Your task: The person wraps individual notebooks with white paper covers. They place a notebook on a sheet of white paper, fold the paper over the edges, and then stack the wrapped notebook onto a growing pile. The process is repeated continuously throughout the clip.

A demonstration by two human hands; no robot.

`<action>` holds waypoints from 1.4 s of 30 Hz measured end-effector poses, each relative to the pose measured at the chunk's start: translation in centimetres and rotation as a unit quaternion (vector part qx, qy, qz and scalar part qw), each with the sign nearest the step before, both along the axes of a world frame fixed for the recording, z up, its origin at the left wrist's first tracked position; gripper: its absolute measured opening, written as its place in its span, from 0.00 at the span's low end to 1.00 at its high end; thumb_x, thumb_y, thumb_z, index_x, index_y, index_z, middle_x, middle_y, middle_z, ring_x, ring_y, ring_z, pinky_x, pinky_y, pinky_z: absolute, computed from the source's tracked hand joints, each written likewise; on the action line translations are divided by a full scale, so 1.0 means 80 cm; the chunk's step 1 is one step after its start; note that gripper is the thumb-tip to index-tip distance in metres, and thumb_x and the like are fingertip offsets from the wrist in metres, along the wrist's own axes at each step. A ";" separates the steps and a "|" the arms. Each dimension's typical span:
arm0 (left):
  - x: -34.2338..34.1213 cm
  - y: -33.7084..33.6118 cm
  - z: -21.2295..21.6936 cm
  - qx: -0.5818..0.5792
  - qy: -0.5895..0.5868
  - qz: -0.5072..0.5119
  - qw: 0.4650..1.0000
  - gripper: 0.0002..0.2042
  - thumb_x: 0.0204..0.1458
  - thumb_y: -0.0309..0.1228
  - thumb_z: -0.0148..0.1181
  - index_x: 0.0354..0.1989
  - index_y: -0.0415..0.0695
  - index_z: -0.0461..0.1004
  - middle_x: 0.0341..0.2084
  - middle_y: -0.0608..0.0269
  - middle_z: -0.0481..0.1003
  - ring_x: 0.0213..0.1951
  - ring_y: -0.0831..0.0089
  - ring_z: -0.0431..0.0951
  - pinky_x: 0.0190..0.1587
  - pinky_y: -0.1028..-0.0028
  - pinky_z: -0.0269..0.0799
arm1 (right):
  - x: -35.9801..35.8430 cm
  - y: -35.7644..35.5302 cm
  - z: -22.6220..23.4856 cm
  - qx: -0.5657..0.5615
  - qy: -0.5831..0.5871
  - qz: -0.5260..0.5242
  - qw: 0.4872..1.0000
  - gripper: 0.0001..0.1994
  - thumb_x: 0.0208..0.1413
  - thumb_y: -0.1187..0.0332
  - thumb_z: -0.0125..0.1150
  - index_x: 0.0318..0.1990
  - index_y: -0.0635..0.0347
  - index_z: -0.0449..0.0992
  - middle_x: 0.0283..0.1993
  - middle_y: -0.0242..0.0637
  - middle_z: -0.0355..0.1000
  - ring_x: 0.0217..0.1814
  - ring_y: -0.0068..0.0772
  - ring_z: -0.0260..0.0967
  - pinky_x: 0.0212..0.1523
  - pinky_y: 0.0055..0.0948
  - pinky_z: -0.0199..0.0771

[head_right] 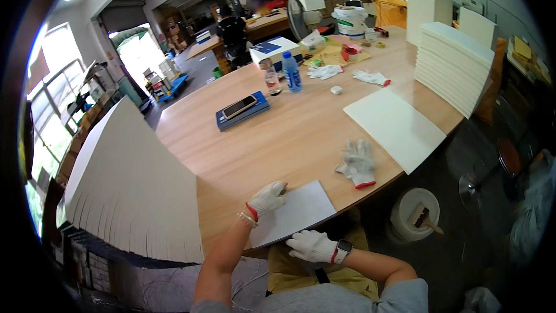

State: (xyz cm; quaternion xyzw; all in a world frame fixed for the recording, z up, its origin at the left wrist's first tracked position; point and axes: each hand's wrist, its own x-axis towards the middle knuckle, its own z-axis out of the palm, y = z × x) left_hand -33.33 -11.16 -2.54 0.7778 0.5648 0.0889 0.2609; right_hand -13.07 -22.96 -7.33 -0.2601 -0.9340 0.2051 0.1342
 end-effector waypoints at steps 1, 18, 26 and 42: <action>0.001 -0.003 -0.001 -0.015 -0.017 0.001 1.000 0.23 0.48 0.33 0.52 0.54 0.41 0.70 0.50 0.48 0.72 0.52 0.51 0.71 0.56 0.62 0.67 | 0.001 0.004 0.002 0.000 0.017 -0.005 1.000 0.16 0.58 0.54 0.55 0.45 0.54 0.73 0.38 0.41 0.72 0.40 0.44 0.73 0.40 0.40 0.75; -0.082 -0.069 0.005 0.041 0.083 0.182 0.979 0.22 0.48 0.33 0.56 0.53 0.39 0.70 0.47 0.46 0.74 0.50 0.53 0.74 0.51 0.59 0.71 | 0.085 0.013 0.014 -0.254 0.099 0.006 0.962 0.21 0.62 0.53 0.50 0.53 0.60 0.73 0.50 0.42 0.74 0.54 0.44 0.70 0.55 0.33 0.70; 0.062 -0.001 0.020 0.100 -0.296 0.099 0.945 0.17 0.55 0.26 0.50 0.53 0.39 0.71 0.48 0.54 0.75 0.49 0.66 0.75 0.51 0.67 0.72 | 0.317 0.080 -0.041 -0.177 0.725 -0.416 0.520 0.17 0.64 0.62 0.51 0.55 0.61 0.66 0.38 0.34 0.71 0.37 0.28 0.71 0.38 0.33 0.76; 0.473 0.204 -0.056 -0.422 -0.686 0.193 0.560 0.15 0.61 0.38 0.48 0.47 0.37 0.64 0.42 0.47 0.70 0.42 0.52 0.75 0.41 0.56 0.79 | 0.419 0.181 0.010 -0.391 0.748 -0.355 0.402 0.39 0.59 0.33 0.38 0.58 0.63 0.66 0.47 0.40 0.73 0.45 0.40 0.71 0.48 0.44 0.73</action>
